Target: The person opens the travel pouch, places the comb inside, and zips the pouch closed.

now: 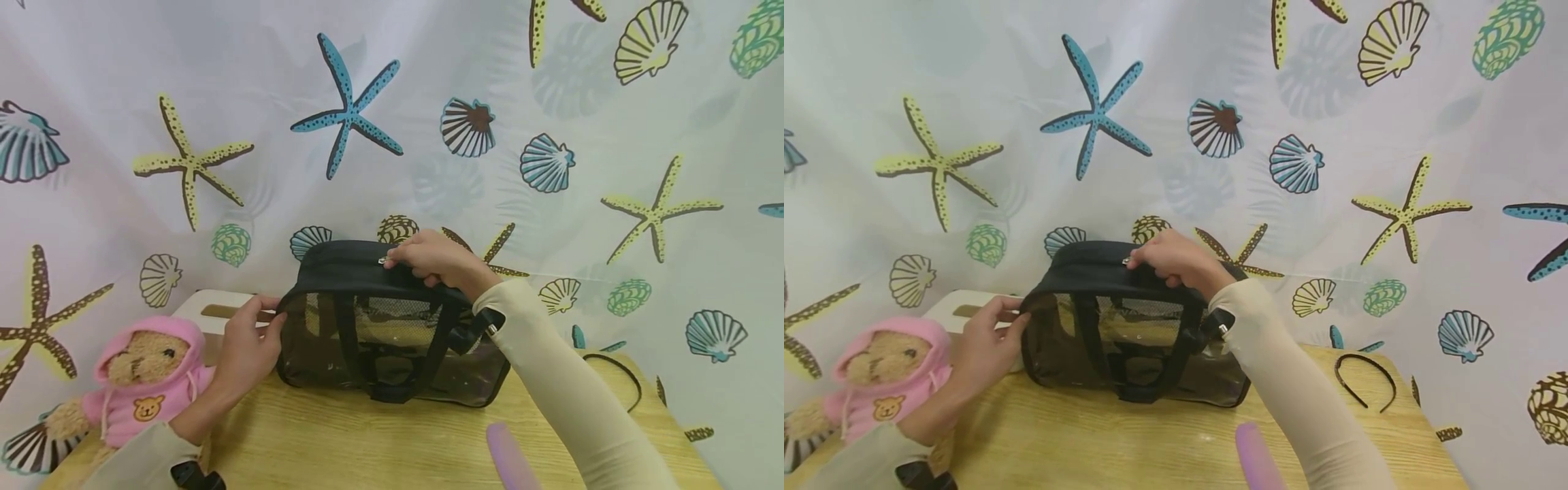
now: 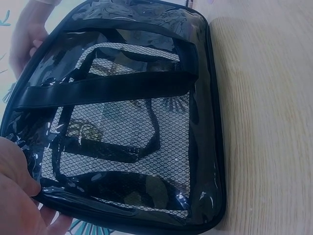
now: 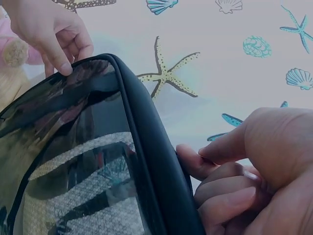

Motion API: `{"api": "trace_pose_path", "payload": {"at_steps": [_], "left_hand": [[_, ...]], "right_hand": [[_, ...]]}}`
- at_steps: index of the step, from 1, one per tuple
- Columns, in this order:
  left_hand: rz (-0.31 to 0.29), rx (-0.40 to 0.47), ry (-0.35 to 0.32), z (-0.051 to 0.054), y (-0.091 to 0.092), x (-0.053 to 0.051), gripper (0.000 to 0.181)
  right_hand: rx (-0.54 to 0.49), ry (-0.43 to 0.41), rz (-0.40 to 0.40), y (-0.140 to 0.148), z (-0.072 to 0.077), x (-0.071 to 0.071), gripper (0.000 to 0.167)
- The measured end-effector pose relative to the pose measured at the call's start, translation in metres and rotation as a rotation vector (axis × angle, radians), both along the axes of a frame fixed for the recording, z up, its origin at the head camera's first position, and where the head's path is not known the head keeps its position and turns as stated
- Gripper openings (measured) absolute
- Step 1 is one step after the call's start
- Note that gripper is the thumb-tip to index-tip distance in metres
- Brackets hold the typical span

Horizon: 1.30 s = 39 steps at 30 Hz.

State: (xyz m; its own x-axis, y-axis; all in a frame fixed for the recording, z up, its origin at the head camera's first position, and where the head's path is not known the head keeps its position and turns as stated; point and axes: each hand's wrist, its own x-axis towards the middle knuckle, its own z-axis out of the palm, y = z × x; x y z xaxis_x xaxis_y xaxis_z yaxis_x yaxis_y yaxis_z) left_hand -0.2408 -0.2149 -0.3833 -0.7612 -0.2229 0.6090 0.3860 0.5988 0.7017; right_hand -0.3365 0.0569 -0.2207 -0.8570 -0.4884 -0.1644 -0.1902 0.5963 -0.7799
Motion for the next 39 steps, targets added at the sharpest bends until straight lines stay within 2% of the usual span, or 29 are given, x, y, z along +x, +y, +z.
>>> {"api": "trace_pose_path", "payload": {"at_steps": [22, 33, 39], "left_hand": [[-0.006, 0.005, -0.001, -0.001, 0.000, 0.001, 0.015], [0.014, 0.019, -0.019, 0.000, 0.001, 0.004, 0.015], [0.009, 0.029, -0.005, 0.000, 0.000, 0.002, 0.014]], "right_hand": [[-0.030, -0.006, -0.004, -0.067, -0.007, -0.001, 0.029], [-0.005, -0.003, 0.020, -0.091, -0.011, -0.003, 0.030], [-0.021, 0.000, 0.009, -0.101, -0.014, -0.004, 0.030]]}}
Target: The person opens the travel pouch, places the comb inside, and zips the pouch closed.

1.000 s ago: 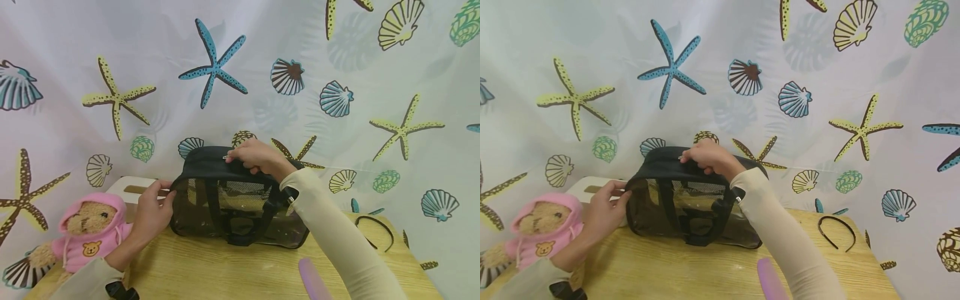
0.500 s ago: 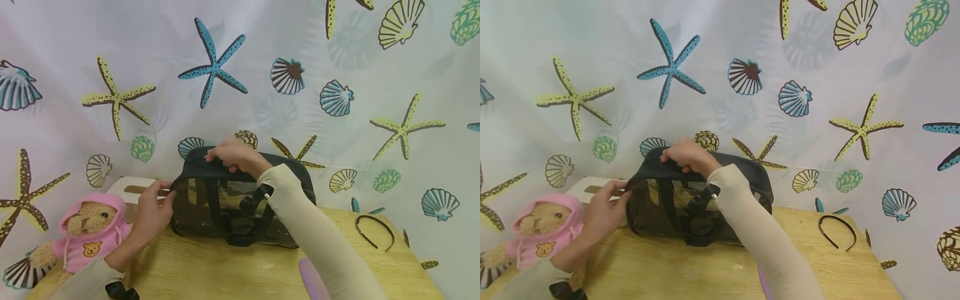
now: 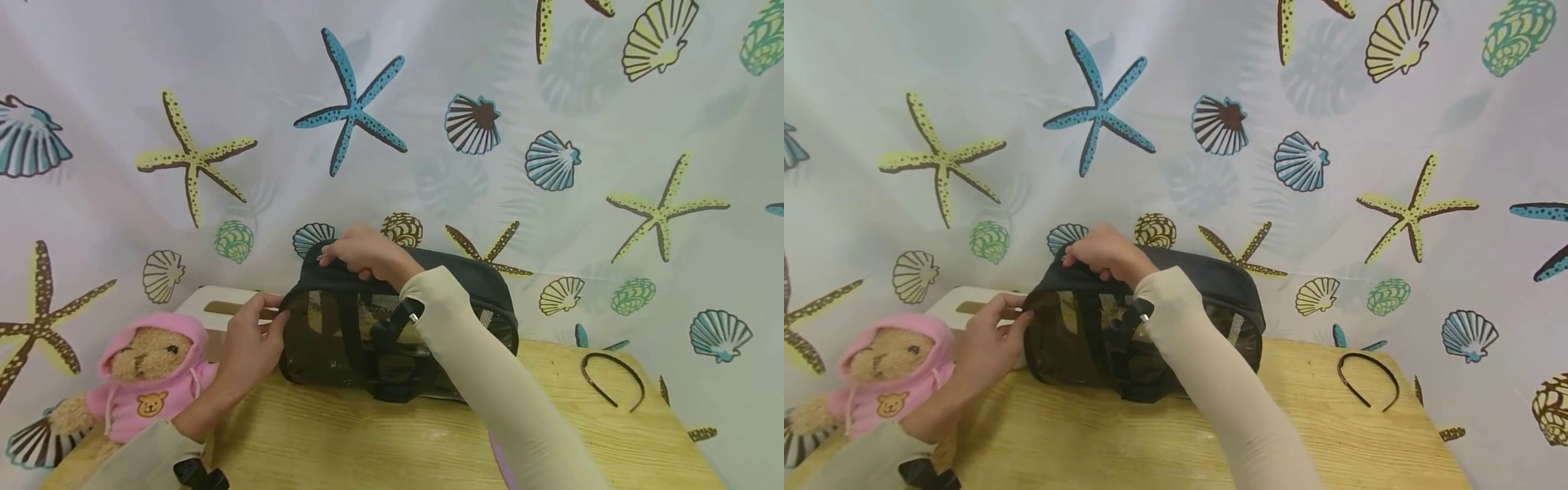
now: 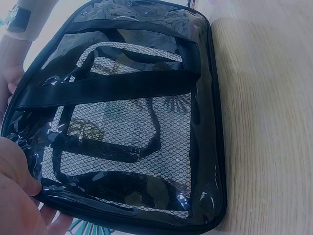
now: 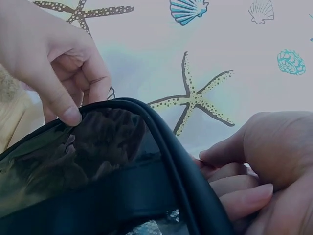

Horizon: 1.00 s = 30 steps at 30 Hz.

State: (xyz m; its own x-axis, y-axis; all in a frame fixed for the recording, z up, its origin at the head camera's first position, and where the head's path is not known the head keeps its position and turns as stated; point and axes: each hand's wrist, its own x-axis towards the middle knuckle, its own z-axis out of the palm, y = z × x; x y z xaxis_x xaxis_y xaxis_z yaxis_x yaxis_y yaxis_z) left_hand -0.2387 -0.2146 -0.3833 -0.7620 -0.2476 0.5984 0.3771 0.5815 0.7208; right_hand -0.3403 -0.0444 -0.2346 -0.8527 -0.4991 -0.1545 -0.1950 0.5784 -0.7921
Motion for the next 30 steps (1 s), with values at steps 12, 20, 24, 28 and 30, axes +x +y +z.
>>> {"api": "trace_pose_path", "payload": {"at_steps": [12, 20, 24, 28, 30], "left_hand": [[-0.017, 0.004, -0.006, -0.002, -0.006, 0.000, 0.014], [-0.022, -0.004, -0.031, 0.000, -0.007, 0.002, 0.016], [-0.029, 0.005, -0.057, -0.001, -0.007, 0.003, 0.016], [-0.041, 0.008, -0.060, -0.001, -0.008, 0.004, 0.017], [-0.042, 0.007, -0.053, -0.001, -0.008, 0.004, 0.017]], "right_hand": [[0.002, -0.048, 0.022, -0.009, -0.005, -0.003, 0.028], [0.029, -0.030, 0.044, -0.010, -0.009, -0.005, 0.027], [0.112, 0.063, 0.028, -0.008, -0.013, -0.005, 0.028], [0.281, 0.176, 0.030, -0.007, -0.018, -0.008, 0.047], [0.348, 0.204, 0.040, -0.008, -0.019, -0.009, 0.058]]}}
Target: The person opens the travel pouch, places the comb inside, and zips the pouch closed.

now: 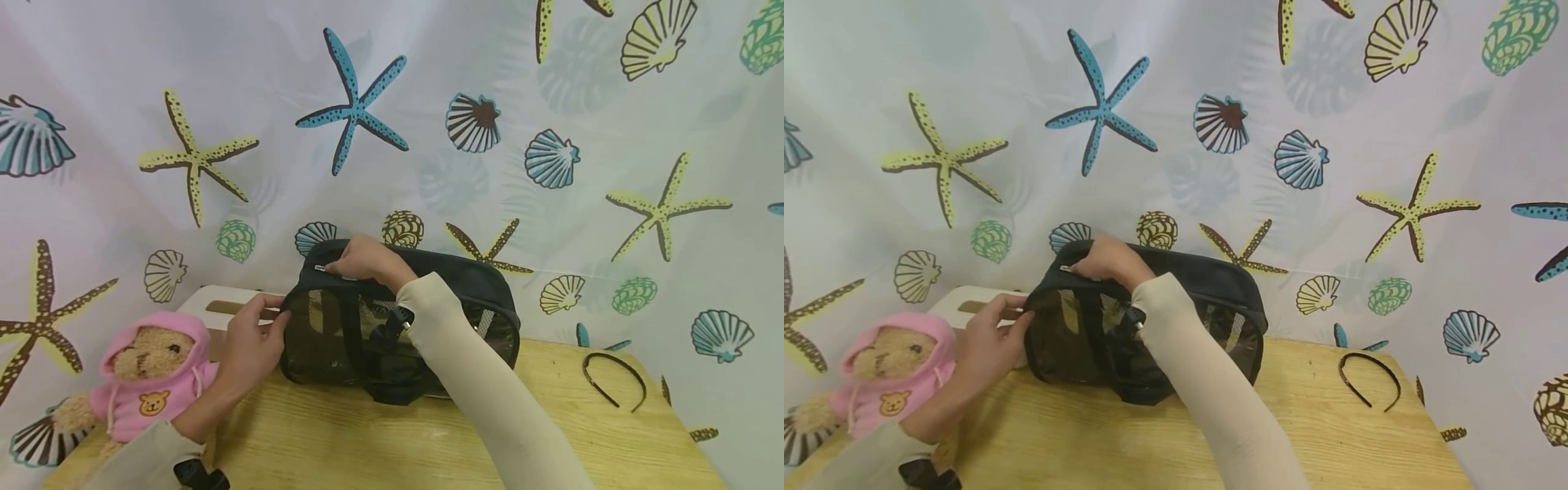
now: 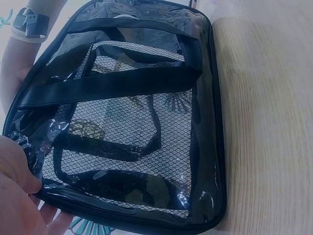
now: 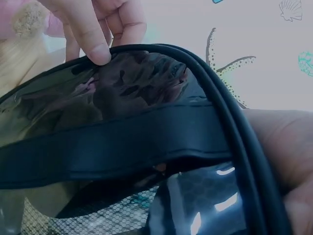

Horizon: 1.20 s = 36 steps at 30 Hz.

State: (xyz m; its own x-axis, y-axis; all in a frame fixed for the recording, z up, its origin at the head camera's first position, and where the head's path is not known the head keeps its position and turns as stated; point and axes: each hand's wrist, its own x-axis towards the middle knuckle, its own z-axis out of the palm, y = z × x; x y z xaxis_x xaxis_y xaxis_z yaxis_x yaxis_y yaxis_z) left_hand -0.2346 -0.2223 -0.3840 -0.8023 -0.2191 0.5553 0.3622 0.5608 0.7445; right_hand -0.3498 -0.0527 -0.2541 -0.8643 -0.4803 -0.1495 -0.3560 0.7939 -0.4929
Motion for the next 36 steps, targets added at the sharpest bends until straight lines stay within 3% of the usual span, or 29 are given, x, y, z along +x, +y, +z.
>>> {"api": "trace_pose_path", "payload": {"at_steps": [3, 9, 14, 18, 20, 23, 27, 31, 34, 36], "left_hand": [[0.002, -0.005, 0.011, 0.000, 0.001, 0.000, 0.017], [0.010, -0.003, 0.012, -0.002, 0.003, 0.002, 0.017], [0.012, -0.005, 0.021, -0.004, 0.005, 0.003, 0.017], [0.006, -0.001, 0.029, -0.006, 0.008, 0.004, 0.016], [0.004, 0.007, 0.035, -0.008, 0.009, 0.005, 0.016], [-0.003, 0.023, 0.044, -0.009, 0.009, 0.005, 0.018], [-0.007, 0.021, 0.072, -0.008, 0.008, 0.004, 0.027], [-0.014, -0.002, 0.182, 0.005, 0.004, 0.002, 0.030], [-0.053, -0.062, 0.271, 0.027, -0.001, -0.003, 0.019], [-0.082, -0.122, 0.268, 0.043, -0.003, -0.010, 0.013]], "right_hand": [[0.069, 0.030, 0.009, -0.002, -0.002, -0.002, 0.066], [0.216, 0.115, 0.054, -0.007, -0.004, -0.004, 0.064], [0.201, 0.145, 0.063, 0.003, -0.003, 0.002, 0.064], [0.105, 0.173, 0.073, 0.029, 0.008, 0.019, 0.056], [0.063, 0.213, 0.091, 0.046, 0.017, 0.032, 0.045], [0.044, 0.282, 0.131, 0.076, 0.031, 0.054, 0.031], [0.021, 0.348, 0.140, 0.123, 0.040, 0.082, 0.026], [-0.004, 0.375, 0.085, 0.170, 0.034, 0.087, 0.025], [-0.030, 0.364, 0.052, 0.199, 0.019, 0.070, 0.024], [-0.050, 0.355, 0.044, 0.211, 0.006, 0.055, 0.023]]}}
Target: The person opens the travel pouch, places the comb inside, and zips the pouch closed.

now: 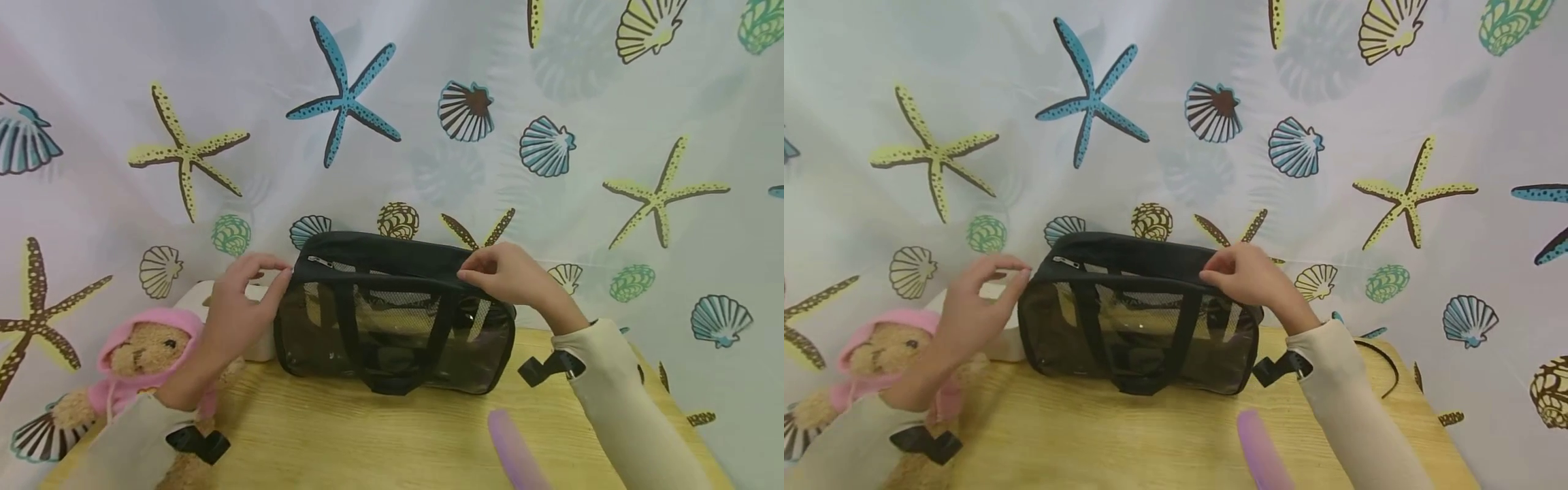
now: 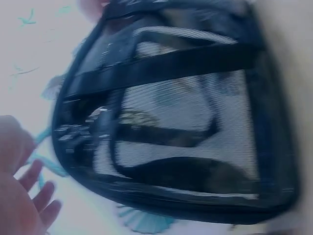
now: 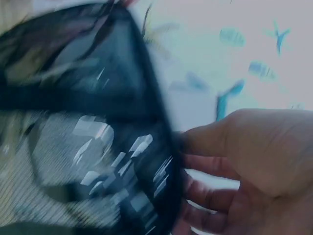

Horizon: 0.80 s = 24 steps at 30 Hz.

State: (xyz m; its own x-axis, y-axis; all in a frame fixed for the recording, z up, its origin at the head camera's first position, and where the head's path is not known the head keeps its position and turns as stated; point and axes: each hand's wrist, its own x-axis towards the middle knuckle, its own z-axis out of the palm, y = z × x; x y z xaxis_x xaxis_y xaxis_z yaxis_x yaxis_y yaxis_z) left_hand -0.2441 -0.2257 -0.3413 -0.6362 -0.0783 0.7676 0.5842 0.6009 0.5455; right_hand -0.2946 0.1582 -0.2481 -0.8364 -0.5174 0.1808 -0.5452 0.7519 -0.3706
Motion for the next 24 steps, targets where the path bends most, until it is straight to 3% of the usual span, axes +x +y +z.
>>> {"api": "trace_pose_path", "payload": {"at_steps": [3, 6, 10, 13, 16, 19, 24], "left_hand": [[-0.040, -0.078, -0.077, 0.020, 0.000, -0.013, 0.014], [-0.096, -0.192, -0.171, 0.034, 0.008, -0.029, 0.012], [-0.199, -0.384, -0.287, 0.051, 0.023, -0.051, 0.010], [-0.242, -0.487, -0.397, 0.061, 0.028, -0.062, 0.017], [-0.247, -0.563, -0.495, 0.067, 0.025, -0.067, 0.037], [-0.261, -0.619, -0.547, 0.073, 0.022, -0.068, 0.057], [-0.294, -0.645, -0.600, 0.081, 0.023, -0.068, 0.068]], "right_hand": [[-0.032, -0.038, 0.035, 0.007, -0.016, -0.021, 0.022], [-0.034, -0.063, 0.092, 0.007, -0.023, -0.033, 0.025], [0.010, -0.063, 0.123, 0.008, -0.021, -0.037, 0.030], [0.052, -0.081, 0.128, 0.007, -0.016, -0.039, 0.036], [0.080, -0.115, 0.135, 0.003, -0.014, -0.041, 0.042], [0.095, -0.135, 0.132, 0.000, -0.012, -0.042, 0.045], [0.077, -0.156, 0.156, 0.007, -0.012, -0.046, 0.048]]}}
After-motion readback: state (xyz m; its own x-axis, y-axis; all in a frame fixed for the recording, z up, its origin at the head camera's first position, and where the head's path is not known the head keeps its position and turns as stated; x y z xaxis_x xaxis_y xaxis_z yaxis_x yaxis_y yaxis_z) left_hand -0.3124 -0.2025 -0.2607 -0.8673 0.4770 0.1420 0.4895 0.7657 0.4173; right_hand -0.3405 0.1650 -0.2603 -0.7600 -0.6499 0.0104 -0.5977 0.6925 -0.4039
